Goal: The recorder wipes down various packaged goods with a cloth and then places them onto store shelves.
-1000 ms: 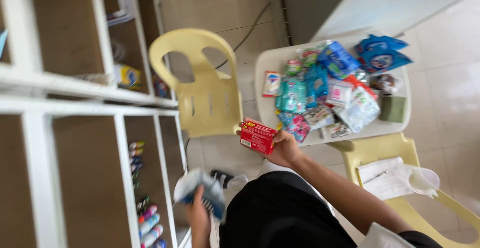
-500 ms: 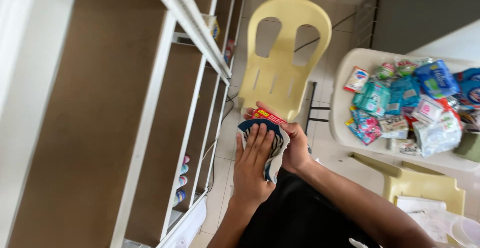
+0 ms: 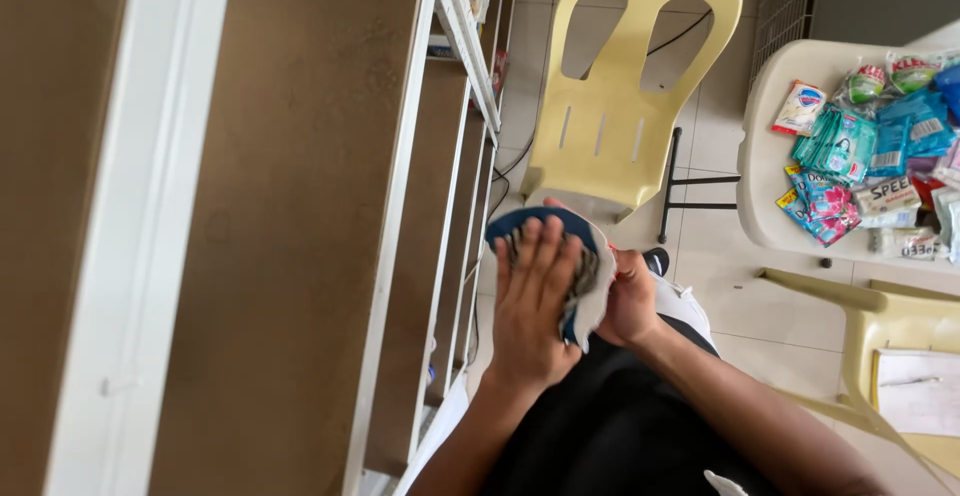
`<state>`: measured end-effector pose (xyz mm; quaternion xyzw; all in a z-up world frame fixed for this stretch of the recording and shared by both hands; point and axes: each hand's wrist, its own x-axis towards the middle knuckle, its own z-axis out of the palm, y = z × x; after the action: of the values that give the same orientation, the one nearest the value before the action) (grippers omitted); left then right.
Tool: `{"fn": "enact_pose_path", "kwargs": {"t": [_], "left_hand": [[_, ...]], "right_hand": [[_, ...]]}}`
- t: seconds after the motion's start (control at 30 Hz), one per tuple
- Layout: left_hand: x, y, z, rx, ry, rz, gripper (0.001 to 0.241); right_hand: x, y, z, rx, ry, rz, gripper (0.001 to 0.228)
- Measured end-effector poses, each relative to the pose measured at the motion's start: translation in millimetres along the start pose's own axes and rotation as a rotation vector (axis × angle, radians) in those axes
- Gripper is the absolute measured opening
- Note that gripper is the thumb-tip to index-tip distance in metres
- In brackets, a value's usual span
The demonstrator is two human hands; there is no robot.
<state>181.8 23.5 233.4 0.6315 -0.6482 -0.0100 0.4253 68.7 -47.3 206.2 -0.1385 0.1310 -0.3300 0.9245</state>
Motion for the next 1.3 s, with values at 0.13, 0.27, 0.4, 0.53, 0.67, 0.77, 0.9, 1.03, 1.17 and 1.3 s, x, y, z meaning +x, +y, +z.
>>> {"fn": "enact_pose_path", "kwargs": {"t": [0.13, 0.27, 0.4, 0.53, 0.67, 0.77, 0.9, 1.03, 1.17, 1.3], "left_hand": [[5, -10, -27, -0.060, -0.042, 0.055, 0.072], [18, -29, -45, -0.076, -0.007, 0.042, 0.057], [8, -41, -51, -0.150, -0.074, 0.119, 0.055], [5, -59, -61, -0.149, -0.090, 0.128, 0.050], [-2, -68, -65, -0.087, 0.008, 0.088, 0.049], [-8, -65, -64, -0.123, -0.009, 0.120, 0.050], [-11, -68, -64, -0.089, -0.029, 0.134, 0.053], [-13, -67, -63, -0.072, -0.007, 0.128, 0.051], [-22, -62, -57, -0.098, -0.091, 0.183, 0.064], [-15, -58, -62, -0.063, -0.045, 0.162, 0.061]], "right_hand": [[20, 14, 40, -0.210, 0.044, -0.208, 0.088], [32, 29, 43, -0.200, 0.009, -0.235, 0.096], [44, 42, 57, -0.147, 0.094, -0.282, 0.093], [53, 60, 56, -0.147, 0.141, -0.304, 0.095], [55, 77, 60, -0.231, 0.112, -0.264, 0.097], [57, 77, 57, -0.211, 0.130, -0.291, 0.091], [51, 84, 47, -0.203, 0.196, -0.317, 0.088], [43, 84, 52, -0.241, 0.192, -0.320, 0.088], [41, 78, 50, -0.228, 0.160, -0.369, 0.079], [37, 87, 14, -0.255, 0.130, -0.380, 0.080]]}}
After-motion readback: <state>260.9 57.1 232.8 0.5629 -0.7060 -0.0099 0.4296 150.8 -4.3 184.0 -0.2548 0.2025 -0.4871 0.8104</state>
